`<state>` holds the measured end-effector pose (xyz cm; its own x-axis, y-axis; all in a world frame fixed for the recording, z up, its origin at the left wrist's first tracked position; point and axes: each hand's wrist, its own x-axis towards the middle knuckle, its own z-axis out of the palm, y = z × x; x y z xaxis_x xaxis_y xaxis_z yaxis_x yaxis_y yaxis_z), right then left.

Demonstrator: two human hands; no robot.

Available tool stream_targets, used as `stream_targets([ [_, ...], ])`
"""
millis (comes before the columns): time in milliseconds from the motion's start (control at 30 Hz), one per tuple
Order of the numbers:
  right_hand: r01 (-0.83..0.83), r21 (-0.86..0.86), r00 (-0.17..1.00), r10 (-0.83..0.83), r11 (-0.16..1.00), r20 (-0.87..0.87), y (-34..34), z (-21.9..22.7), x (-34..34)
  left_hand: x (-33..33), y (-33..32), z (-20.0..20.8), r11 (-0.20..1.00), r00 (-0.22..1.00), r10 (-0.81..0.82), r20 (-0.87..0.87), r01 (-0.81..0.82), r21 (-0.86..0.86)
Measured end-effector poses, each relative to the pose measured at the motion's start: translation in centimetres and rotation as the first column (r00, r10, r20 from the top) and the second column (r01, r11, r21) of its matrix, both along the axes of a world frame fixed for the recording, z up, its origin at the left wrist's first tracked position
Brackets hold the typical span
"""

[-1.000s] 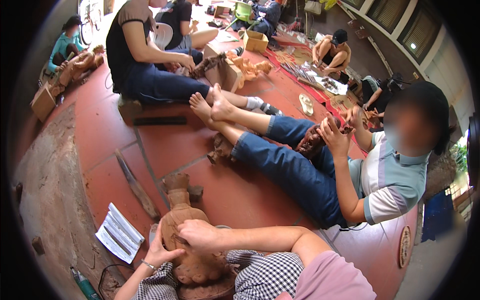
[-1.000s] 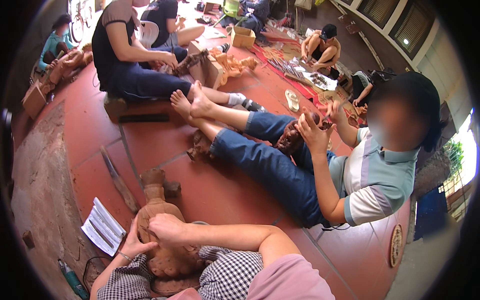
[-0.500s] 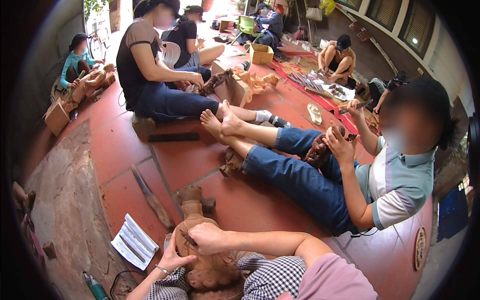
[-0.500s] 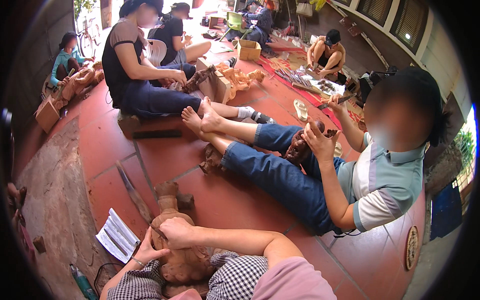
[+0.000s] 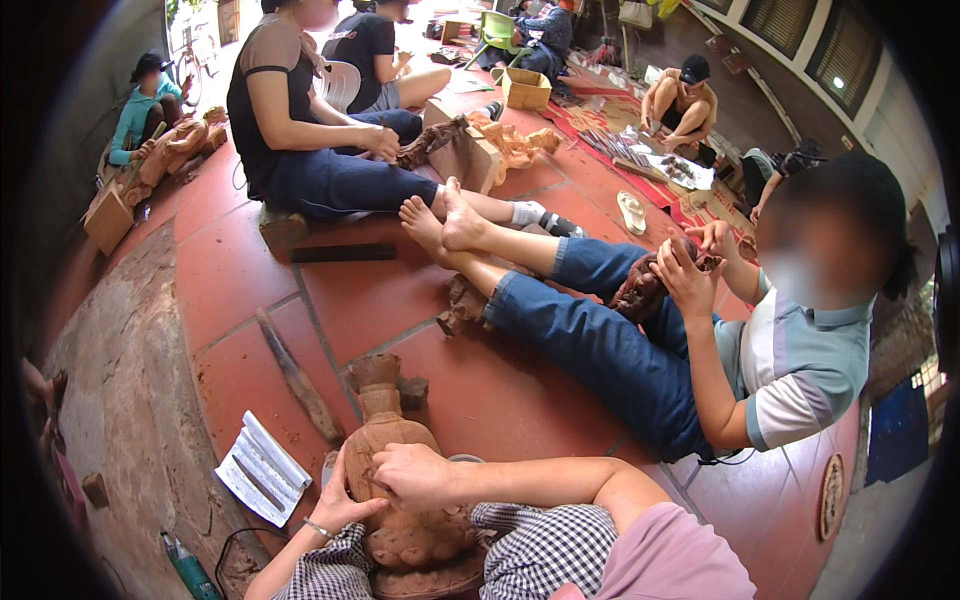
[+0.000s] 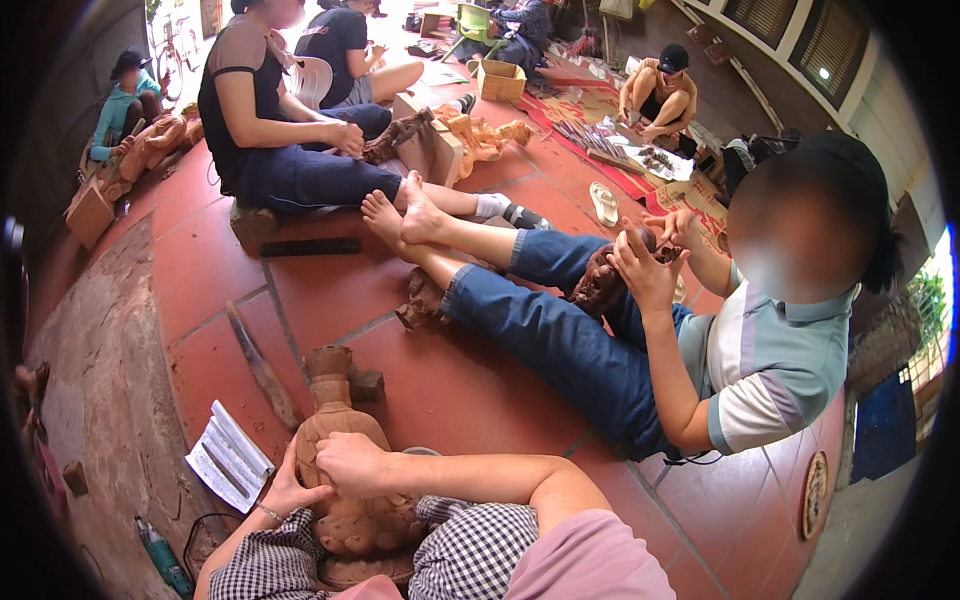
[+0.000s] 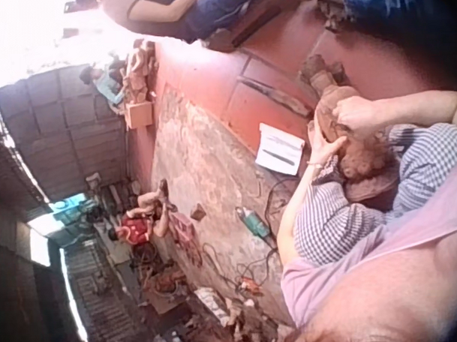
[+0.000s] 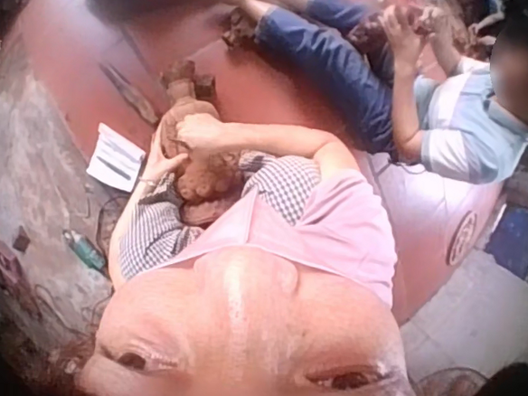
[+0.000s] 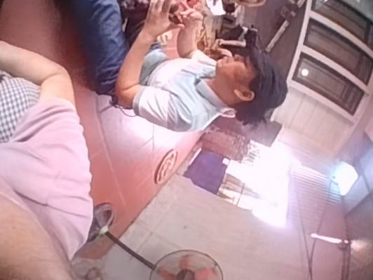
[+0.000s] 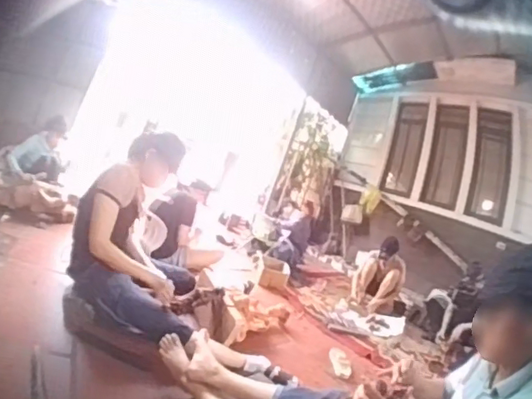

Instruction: The person carves a wooden figurine using a small knife, focusing on refining the details of the garment folds and base. They hold the object steady with one hand while carefully scraping and shaping the wood with the other.

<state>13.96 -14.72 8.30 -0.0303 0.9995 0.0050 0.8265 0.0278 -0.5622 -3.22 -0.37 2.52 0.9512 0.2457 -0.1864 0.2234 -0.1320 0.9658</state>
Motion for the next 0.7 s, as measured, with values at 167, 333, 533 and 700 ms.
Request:
stream_targets([
  [167,0.015,-0.093,0.999,-0.019,0.996,-0.037,0.8,1.2,1.0,-0.2,0.2,0.4,0.999,0.999,0.014,-0.043,-0.016,-0.038],
  [333,0.032,-0.045,0.998,-0.034,0.998,-0.056,0.2,0.7,0.3,-0.2,0.1,-0.2,0.997,1.0,0.023,0.018,-0.022,-0.075],
  [533,0.048,-0.15,0.994,-0.063,0.988,-0.093,0.5,-0.1,1.2,-0.3,0.6,-2.4,0.998,0.999,0.02,0.04,-0.018,-0.062],
  [700,0.109,-0.179,0.987,-0.128,0.978,-0.101,0.2,1.8,0.7,-0.6,0.8,-3.3,0.997,0.995,0.024,0.099,-0.017,-0.071],
])
